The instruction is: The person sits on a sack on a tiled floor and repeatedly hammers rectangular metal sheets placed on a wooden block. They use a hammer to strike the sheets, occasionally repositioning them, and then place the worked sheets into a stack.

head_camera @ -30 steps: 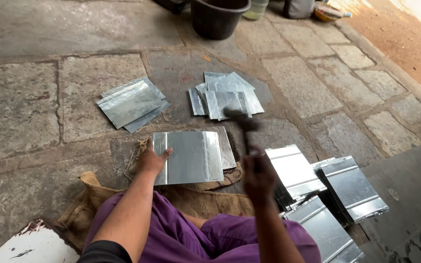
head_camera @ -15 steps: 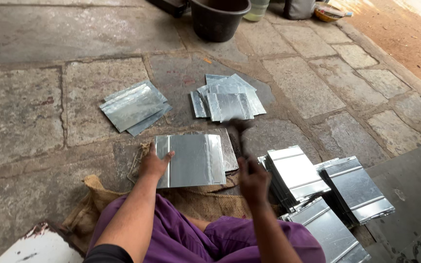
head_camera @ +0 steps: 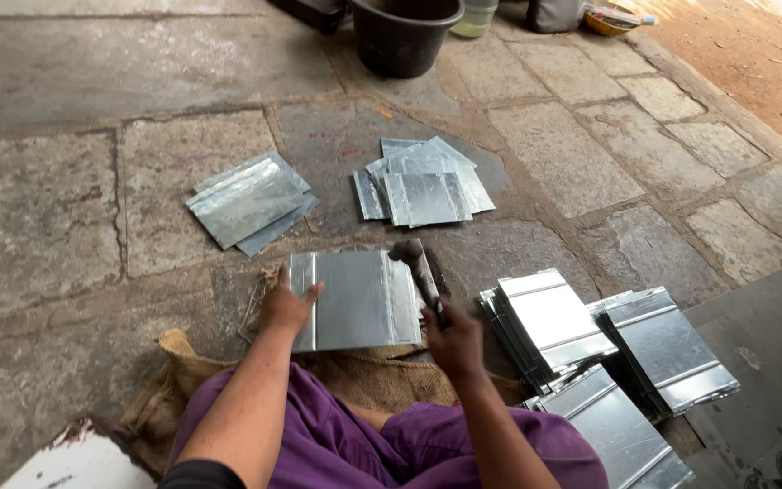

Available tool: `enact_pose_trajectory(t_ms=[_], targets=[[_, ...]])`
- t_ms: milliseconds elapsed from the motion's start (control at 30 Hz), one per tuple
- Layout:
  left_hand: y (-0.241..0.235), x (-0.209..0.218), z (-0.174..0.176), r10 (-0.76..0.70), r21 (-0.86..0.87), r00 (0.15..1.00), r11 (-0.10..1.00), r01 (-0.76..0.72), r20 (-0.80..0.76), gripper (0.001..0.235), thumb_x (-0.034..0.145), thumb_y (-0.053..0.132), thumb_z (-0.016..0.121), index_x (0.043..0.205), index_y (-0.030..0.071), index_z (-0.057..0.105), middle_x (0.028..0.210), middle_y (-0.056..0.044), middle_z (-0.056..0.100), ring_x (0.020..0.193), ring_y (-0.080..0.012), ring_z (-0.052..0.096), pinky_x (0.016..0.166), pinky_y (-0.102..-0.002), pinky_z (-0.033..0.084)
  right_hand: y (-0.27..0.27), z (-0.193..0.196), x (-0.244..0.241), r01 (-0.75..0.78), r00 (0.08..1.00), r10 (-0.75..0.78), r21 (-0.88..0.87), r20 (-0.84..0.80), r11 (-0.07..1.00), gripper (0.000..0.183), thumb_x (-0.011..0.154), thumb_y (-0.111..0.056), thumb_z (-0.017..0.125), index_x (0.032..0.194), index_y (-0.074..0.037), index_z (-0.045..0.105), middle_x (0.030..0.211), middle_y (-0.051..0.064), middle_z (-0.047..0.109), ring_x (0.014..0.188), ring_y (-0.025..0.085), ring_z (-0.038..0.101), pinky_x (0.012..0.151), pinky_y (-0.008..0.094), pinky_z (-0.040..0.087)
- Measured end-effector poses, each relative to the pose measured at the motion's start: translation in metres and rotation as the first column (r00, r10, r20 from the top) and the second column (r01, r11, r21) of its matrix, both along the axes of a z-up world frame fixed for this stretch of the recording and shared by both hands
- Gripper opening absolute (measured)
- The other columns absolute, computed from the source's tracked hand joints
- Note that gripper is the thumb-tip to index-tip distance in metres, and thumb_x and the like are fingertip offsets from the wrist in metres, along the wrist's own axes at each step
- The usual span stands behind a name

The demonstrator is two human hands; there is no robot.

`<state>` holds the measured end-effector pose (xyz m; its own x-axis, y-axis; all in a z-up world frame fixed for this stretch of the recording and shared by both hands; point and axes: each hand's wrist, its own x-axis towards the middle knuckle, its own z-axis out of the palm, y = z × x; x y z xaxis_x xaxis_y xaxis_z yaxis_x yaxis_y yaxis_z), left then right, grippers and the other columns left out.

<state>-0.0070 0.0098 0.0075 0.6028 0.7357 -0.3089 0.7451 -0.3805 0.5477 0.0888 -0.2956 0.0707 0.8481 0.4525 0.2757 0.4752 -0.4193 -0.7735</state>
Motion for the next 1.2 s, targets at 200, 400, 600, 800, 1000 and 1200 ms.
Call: enact_pose_trajectory(t_ms=[200, 400, 600, 800, 1000, 1200], targets=[[-0.006, -0.003, -0.007, 0.055, -0.101, 0.998, 0.993, -0.056, -0.019, 0.115, 0.078, 0.078, 0.054, 0.168, 0.024, 0.009, 0.154, -0.023, 0.048, 0.116, -0.0361, 0.073, 0.087, -0.043, 0.066, -0.025, 0.051, 0.002, -0.259, 0.962, 0.1, 0.737, 0.253, 0.624, 0.025, 0.109, -0.015, 0.066, 0.13, -0.002, 0.064, 0.081, 0.004, 0.06, 0.063, 0.008, 0.055, 0.052, 0.023, 0.042], [-0.008, -0.004, -0.006, 0.064, -0.08, 0.998, 0.995, -0.063, 0.004, 0.117, 0.076, 0.08, 0.055, 0.168, 0.024, 0.01, 0.152, -0.023, 0.05, 0.117, -0.0354, 0.071, 0.083, -0.041, 0.064, -0.006, 0.01, -0.01, -0.128, 0.983, 0.073, 0.344, 0.17, 0.93, 0.019, 0.106, -0.015, 0.058, 0.119, -0.005, 0.067, 0.081, 0.007, 0.07, 0.06, 0.008, 0.063, 0.051, 0.025, 0.052], [-0.004, -0.002, -0.002, 0.011, 0.039, 1.0, 0.999, -0.011, 0.016, 0.118, 0.077, 0.085, 0.058, 0.169, 0.025, 0.015, 0.145, -0.023, 0.06, 0.122, -0.0359, 0.067, 0.094, -0.041, 0.058, 0.001, 0.035, -0.004, 0.052, 0.993, -0.066, 0.15, 0.094, 0.987, 0.017, 0.1, -0.015, 0.065, 0.113, -0.004, 0.07, 0.07, 0.007, 0.069, 0.052, 0.01, 0.059, 0.043, 0.026, 0.047], [-0.011, -0.007, 0.01, 0.014, 0.039, 0.999, 0.999, -0.015, 0.043, 0.113, 0.08, 0.082, 0.056, 0.166, 0.021, 0.014, 0.154, -0.022, 0.048, 0.119, -0.0385, 0.067, 0.084, -0.042, 0.063, -0.01, 0.047, 0.0, -0.244, 0.839, -0.135, 0.587, 0.526, 0.772, 0.016, 0.105, -0.009, 0.06, 0.12, -0.007, 0.065, 0.079, 0.007, 0.066, 0.064, 0.007, 0.059, 0.055, 0.021, 0.044], [-0.011, -0.008, 0.005, 0.064, -0.019, 0.998, 0.998, -0.065, -0.02, 0.115, 0.077, 0.08, 0.055, 0.168, 0.023, 0.014, 0.155, -0.021, 0.048, 0.121, -0.0376, 0.069, 0.089, -0.045, 0.064, 0.006, 0.016, -0.011, 0.015, 1.0, -0.014, 0.033, -0.019, 0.999, 0.024, 0.1, -0.014, 0.067, 0.121, -0.003, 0.07, 0.078, 0.01, 0.072, 0.063, 0.013, 0.066, 0.054, 0.026, 0.049], [-0.004, -0.008, -0.011, 0.002, 0.102, 1.0, 0.995, -0.004, 0.021, 0.112, 0.08, 0.082, 0.056, 0.164, 0.018, 0.018, 0.156, -0.021, 0.046, 0.133, -0.0415, 0.056, 0.104, -0.053, 0.052, -0.003, 0.055, -0.004, -0.072, 0.957, -0.042, 0.373, 0.289, 0.925, 0.023, 0.103, -0.017, 0.065, 0.121, -0.003, 0.069, 0.08, 0.007, 0.071, 0.063, 0.015, 0.064, 0.054, 0.029, 0.051]])
